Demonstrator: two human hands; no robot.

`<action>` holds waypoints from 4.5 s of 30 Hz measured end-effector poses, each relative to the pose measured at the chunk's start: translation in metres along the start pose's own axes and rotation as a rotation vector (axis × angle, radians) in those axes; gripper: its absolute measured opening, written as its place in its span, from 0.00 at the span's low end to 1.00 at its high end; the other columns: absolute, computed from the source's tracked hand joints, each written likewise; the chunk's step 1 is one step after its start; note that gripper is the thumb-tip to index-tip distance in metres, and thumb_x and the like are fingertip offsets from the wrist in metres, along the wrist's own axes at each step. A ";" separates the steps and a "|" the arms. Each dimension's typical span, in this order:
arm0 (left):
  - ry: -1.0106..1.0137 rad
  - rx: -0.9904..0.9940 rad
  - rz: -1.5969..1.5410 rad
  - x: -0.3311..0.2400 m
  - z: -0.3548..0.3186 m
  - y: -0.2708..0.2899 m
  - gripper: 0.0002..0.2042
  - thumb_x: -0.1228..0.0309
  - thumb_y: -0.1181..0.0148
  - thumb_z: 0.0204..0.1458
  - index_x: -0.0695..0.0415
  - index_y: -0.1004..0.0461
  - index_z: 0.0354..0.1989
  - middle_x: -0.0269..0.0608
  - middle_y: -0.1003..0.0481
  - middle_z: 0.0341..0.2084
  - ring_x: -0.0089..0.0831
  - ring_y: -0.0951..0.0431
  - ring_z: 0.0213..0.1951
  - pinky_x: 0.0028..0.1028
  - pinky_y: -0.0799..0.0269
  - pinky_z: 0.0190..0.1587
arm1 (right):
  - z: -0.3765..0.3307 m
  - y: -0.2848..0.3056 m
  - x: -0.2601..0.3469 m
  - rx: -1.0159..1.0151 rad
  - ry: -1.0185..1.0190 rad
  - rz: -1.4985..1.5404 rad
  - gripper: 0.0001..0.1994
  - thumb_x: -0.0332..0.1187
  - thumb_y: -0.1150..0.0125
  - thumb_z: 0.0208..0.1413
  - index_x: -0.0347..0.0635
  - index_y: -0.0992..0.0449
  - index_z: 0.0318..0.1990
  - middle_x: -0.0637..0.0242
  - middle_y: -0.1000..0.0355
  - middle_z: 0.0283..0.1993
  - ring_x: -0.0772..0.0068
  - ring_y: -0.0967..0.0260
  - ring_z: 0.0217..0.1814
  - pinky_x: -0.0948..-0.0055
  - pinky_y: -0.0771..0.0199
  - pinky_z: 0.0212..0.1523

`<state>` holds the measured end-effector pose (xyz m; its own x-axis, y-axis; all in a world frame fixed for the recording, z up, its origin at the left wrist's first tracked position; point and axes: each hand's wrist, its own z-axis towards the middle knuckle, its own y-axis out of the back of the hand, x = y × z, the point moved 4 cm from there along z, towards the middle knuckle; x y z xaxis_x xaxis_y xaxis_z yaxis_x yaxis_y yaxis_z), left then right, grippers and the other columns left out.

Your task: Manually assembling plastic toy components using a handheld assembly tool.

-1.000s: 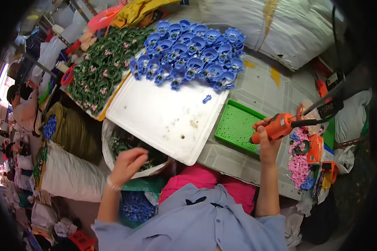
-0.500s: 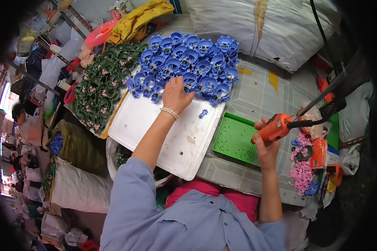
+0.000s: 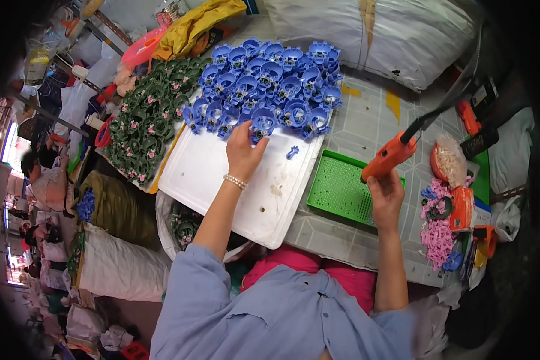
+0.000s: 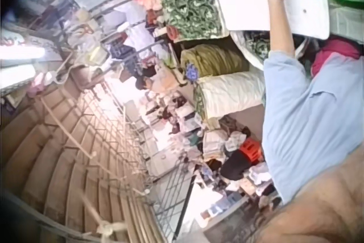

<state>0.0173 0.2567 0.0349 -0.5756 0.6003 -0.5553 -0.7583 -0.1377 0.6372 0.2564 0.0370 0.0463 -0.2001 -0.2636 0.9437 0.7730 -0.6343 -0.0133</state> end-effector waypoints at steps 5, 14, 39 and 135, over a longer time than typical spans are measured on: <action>0.117 -0.017 -0.196 -0.026 -0.049 0.018 0.24 0.73 0.32 0.33 0.62 0.30 0.43 0.36 0.32 0.26 0.23 0.34 0.22 0.22 0.34 0.25 | -0.003 0.004 -0.012 0.021 -0.027 -0.014 0.18 0.24 0.42 0.51 0.33 0.35 0.50 0.65 0.31 0.44 0.76 0.32 0.46 0.76 0.33 0.46; 0.032 0.012 -0.370 -0.087 -0.125 0.031 0.27 0.76 0.30 0.32 0.61 0.32 0.46 0.35 0.34 0.24 0.22 0.37 0.21 0.19 0.36 0.23 | -0.062 -0.006 -0.005 -0.030 -0.128 0.033 0.17 0.24 0.44 0.51 0.35 0.35 0.50 0.67 0.33 0.37 0.84 0.39 0.32 0.85 0.35 0.33; 0.924 0.705 -1.545 -0.112 -0.190 -0.010 0.23 0.76 0.47 0.51 0.61 0.42 0.57 0.41 0.32 0.45 0.30 0.27 0.41 0.31 0.27 0.45 | -0.092 -0.034 -0.005 0.260 -0.243 -0.288 0.06 0.27 0.44 0.52 0.33 0.26 0.36 0.66 0.30 0.20 0.83 0.35 0.22 0.79 0.36 0.23; 1.073 0.765 -1.460 -0.108 -0.212 -0.066 0.20 0.83 0.45 0.46 0.61 0.38 0.49 0.39 0.28 0.34 0.29 0.23 0.32 0.25 0.25 0.33 | -0.033 0.012 -0.022 -0.013 -0.077 0.254 0.32 0.59 0.41 0.45 0.39 0.38 0.43 0.66 0.38 0.31 0.74 0.38 0.30 0.75 0.33 0.31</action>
<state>0.0643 0.0342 -0.0608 0.1211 -0.7640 -0.6338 -0.6454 0.4245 -0.6350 0.2504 0.0115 0.0142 0.0467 -0.3597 0.9319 0.7849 -0.5639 -0.2570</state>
